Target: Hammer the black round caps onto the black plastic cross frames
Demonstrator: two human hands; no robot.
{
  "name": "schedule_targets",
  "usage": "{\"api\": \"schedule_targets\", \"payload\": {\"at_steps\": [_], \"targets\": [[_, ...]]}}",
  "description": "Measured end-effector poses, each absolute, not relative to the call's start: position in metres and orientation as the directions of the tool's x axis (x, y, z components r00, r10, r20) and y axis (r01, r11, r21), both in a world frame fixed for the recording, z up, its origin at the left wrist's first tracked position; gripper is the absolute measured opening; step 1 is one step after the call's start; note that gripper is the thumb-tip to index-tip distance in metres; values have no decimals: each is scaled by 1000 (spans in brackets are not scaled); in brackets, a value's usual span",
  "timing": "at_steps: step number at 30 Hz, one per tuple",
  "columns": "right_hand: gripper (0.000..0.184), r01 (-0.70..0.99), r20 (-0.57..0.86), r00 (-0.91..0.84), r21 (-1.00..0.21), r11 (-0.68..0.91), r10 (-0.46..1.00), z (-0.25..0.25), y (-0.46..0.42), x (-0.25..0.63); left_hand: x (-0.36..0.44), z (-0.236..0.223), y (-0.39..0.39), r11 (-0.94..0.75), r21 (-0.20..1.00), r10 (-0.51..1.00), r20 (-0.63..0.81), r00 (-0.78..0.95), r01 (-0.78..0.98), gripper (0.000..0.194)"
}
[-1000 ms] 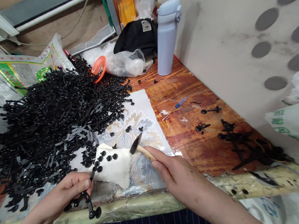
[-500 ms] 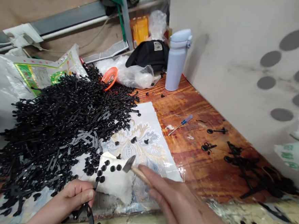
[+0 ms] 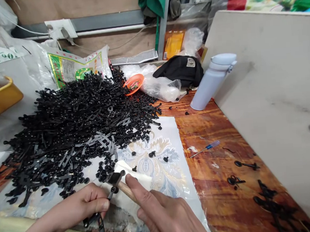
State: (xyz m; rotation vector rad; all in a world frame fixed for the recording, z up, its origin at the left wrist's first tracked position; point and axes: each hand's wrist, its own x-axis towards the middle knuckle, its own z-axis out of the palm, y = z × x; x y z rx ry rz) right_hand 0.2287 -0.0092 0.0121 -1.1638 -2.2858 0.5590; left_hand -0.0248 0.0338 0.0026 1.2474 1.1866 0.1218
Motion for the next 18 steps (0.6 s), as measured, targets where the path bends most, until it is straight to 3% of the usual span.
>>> {"api": "schedule_targets", "payload": {"at_steps": [11, 15, 18], "targets": [[58, 553, 218, -513, -655, 515, 830, 7, -3, 218, -28, -1, 37, 374, 755, 629, -634, 451, 539, 31], [55, 593, 284, -494, -582, 557, 822, 3, -5, 217, -27, 1, 38, 380, 754, 616, -638, 462, 536, 31], [54, 620, 235, -469, -599, 507, 851, 9, -6, 217, -27, 2, 40, 376, 753, 619, -638, 458, 540, 30]]}}
